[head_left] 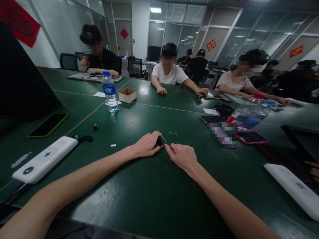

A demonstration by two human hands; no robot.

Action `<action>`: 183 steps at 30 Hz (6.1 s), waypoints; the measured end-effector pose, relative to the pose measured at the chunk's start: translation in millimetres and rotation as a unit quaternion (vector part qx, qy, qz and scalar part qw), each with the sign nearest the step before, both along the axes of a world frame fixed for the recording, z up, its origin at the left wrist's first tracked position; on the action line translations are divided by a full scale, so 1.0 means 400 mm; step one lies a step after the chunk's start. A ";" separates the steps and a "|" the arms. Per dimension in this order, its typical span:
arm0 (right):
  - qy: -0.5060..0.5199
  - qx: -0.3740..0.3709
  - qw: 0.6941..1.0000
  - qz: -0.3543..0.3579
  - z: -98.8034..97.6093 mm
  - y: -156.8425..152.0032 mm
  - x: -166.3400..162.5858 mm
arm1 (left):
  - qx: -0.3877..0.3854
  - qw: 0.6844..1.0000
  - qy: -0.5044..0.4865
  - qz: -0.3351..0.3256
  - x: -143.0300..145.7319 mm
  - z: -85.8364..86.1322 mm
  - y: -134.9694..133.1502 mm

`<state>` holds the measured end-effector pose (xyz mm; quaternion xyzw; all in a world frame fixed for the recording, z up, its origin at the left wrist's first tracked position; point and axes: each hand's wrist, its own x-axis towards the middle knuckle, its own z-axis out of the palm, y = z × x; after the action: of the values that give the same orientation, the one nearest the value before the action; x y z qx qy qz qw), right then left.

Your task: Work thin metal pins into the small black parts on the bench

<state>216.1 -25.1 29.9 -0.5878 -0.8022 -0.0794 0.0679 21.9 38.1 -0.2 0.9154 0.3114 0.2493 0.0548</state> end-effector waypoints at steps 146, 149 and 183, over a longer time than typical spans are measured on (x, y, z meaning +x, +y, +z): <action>-0.060 -0.068 0.995 -0.033 0.012 -0.018 -0.027 | 0.027 0.984 0.173 -0.024 0.008 0.026 -0.011; -0.056 -0.072 0.995 -0.027 0.013 -0.020 -0.027 | 0.034 0.984 0.174 -0.030 0.008 0.024 -0.012; -0.031 -0.031 0.999 0.023 0.011 0.004 0.004 | 0.018 0.985 0.169 -0.025 0.006 0.035 -0.002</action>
<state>217.9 -23.6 34.3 -0.5685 -0.8191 -0.0713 0.0261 24.4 37.3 13.7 0.9528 0.2882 0.0950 -0.0087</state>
